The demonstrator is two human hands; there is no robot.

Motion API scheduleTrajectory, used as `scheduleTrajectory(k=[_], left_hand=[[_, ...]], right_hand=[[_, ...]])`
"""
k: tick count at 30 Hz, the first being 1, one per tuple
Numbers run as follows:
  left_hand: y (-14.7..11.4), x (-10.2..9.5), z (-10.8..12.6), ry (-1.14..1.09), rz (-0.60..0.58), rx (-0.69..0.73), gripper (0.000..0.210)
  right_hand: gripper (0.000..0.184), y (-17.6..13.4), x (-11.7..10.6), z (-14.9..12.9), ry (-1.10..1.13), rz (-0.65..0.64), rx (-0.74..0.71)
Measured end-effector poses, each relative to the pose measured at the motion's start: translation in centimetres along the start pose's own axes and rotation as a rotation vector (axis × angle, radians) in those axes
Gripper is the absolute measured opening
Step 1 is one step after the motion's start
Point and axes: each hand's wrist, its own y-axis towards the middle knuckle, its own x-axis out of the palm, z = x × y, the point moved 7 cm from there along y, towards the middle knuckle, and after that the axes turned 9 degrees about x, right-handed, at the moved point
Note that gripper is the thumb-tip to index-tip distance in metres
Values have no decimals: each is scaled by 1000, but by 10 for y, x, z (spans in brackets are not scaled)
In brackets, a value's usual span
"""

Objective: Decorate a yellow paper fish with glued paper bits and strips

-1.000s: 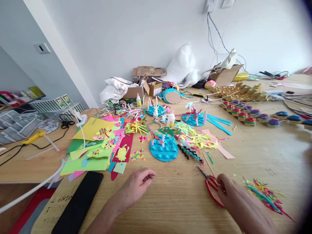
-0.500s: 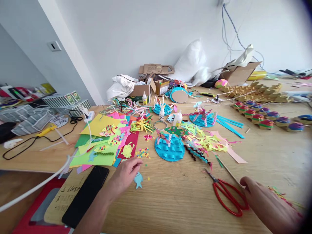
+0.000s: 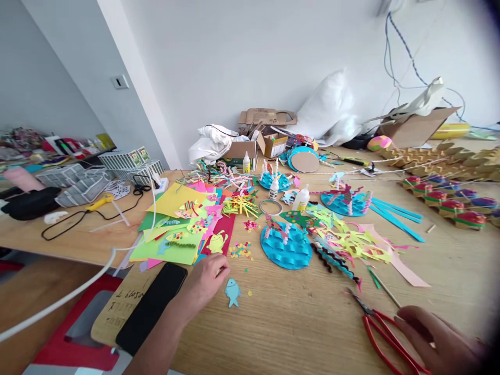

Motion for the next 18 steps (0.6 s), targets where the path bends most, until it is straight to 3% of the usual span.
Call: scheduleTrajectory(k=[2, 5, 8, 14, 18], left_hand=[[-1, 4, 1, 18, -25, -3, 18], [-5, 9, -1, 38, -72, -7, 19], [-9, -1, -12, 49, -59, -12, 16], [5, -34, -43, 268, -111, 0, 28], [33, -26, -49, 388, -254, 130, 34]], right_hand=[[21, -8, 8, -31, -29, -156, -33], [22, -19, 8, -82, -40, -179, -122], [21, -30, 18, -126, -47, -316, -279], [23, -38, 30, -145, -89, -441, -304], [23, -43, 36, -148, -102, -501, -275]])
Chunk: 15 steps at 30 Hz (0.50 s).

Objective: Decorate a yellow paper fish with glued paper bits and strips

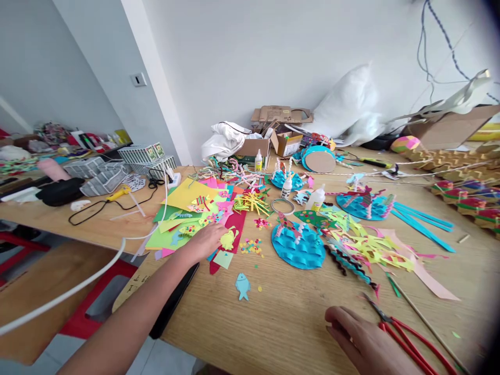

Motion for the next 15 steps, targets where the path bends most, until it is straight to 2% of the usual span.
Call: scheduleTrajectory(k=[2, 7, 15], left_hand=[[14, 5, 0, 47, -35, 89, 37], [32, 17, -6, 83, -130, 165, 39], [38, 20, -14, 65, -206, 140, 42]], right_hand=[[23, -1, 3, -2, 12, -27, 2], [25, -6, 12, 4, 19, -71, 14], [23, -5, 19, 9, 47, -98, 11]])
